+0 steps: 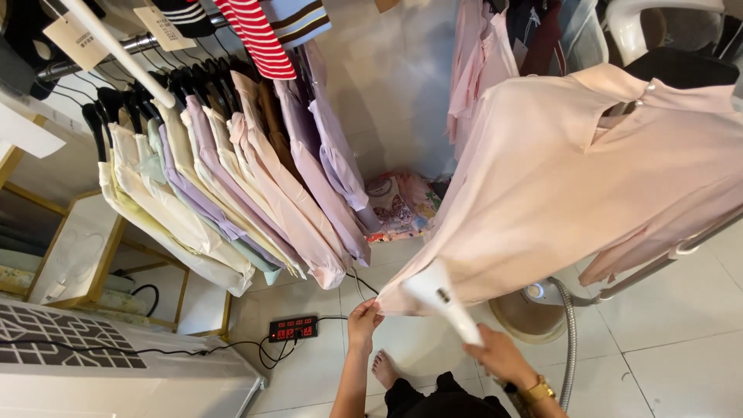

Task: Using a handheld garment steamer to remove wrinkles from a purple blouse hanging on a display rack.

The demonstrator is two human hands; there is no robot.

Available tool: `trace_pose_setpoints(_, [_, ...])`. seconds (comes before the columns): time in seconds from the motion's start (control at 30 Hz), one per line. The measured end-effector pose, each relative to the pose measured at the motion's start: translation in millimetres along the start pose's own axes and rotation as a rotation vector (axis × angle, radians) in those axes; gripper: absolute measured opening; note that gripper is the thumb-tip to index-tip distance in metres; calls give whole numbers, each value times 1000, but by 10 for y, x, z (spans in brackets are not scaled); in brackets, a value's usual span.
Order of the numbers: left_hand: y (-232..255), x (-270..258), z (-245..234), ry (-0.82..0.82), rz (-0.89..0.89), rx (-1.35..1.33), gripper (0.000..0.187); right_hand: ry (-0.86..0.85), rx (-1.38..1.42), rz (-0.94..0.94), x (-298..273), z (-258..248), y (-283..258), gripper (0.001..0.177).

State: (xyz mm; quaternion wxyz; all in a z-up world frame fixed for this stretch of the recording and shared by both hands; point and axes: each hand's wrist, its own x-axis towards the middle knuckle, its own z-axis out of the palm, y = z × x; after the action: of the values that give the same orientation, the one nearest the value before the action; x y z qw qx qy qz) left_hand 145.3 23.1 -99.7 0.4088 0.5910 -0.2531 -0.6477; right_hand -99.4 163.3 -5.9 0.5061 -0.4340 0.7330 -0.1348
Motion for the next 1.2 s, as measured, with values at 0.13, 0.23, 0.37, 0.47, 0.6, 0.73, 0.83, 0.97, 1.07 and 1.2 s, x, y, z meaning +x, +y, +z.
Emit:
trace_pose_setpoints(0.13, [73, 57, 40, 36, -21, 1, 17, -74, 18, -81, -82, 100, -40, 26])
trace_pose_setpoints(0.23, [85, 172, -74, 49, 16, -59, 13, -63, -18, -41, -5, 54, 140, 33])
trace_pose_setpoints(0.37, [283, 33, -89, 44, 21, -45, 16, 69, -32, 19, 71, -16, 332, 34])
trace_pose_setpoints(0.47, [334, -12, -47, 2, 25, -19, 18, 187, -54, 7, 48, -2, 292, 28])
trace_pose_setpoints(0.6, [321, -25, 60, -18, -2, 34, 20, 11, -83, -53, -64, 114, 85, 30])
trace_pose_setpoints(0.73, [211, 194, 38, 19, 25, 32, 21, -16, -123, -105, -89, 188, 57, 33])
trace_pose_setpoints(0.83, [251, 226, -55, -1, 28, 3, 19, 42, -171, -45, 71, 231, 407, 40])
trace_pose_setpoints(0.97, [361, 135, -77, 4, 23, 31, 24, 123, -44, 134, 176, 214, 804, 35])
trace_pose_setpoints(1.07, [342, 160, -62, 0, 22, 60, 23, 291, -108, 157, 289, 245, 1010, 43])
trace_pose_setpoints(1.2, [277, 213, 2, -19, 8, 12, 23, 179, -93, 99, 188, 279, 758, 37])
